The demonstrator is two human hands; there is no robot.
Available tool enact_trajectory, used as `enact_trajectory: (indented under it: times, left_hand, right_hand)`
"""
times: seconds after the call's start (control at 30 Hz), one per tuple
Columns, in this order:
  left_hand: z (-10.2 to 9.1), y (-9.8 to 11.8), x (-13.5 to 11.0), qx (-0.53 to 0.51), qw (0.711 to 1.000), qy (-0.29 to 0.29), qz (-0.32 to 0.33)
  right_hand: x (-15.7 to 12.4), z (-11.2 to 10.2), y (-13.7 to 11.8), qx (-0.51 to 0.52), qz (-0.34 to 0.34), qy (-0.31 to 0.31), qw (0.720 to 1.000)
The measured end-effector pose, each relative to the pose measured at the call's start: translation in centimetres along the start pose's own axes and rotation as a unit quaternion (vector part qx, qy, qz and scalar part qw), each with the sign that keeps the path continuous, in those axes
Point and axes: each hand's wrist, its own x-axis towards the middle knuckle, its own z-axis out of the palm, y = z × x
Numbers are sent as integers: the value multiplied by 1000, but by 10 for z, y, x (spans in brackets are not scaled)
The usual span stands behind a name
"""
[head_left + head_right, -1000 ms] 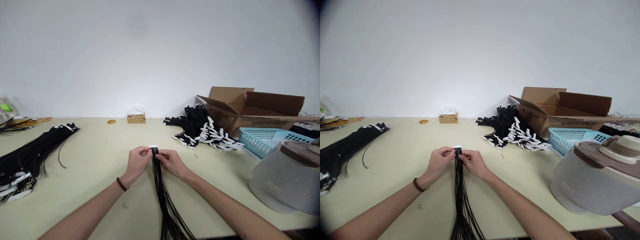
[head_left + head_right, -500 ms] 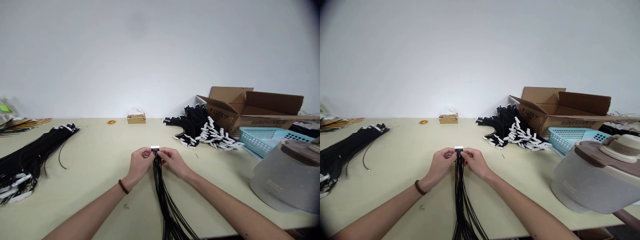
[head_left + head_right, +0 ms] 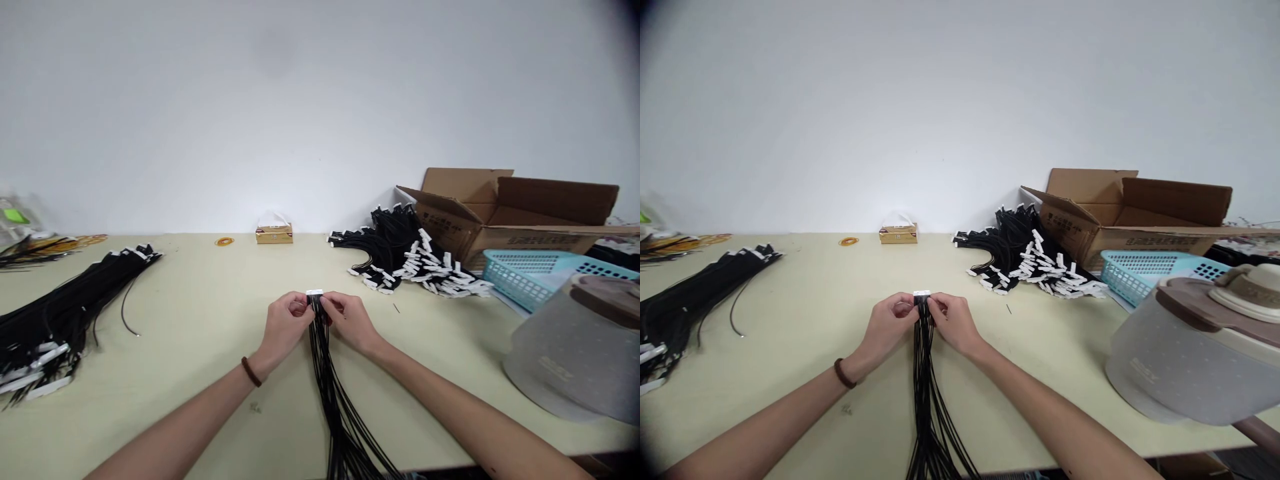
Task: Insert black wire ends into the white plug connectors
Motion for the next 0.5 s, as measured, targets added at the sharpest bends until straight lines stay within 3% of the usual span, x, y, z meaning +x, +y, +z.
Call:
enact_trajectory:
  times: [0.37, 0.5]
  left_hand:
    - [0, -3, 1, -5, 1000, 2, 4]
    - [0, -4, 2, -66, 998, -7, -3]
  right_hand:
    - [-1, -1, -4, 8, 18, -13, 1000]
    - [-1, -2, -6, 31, 18, -39, 999]
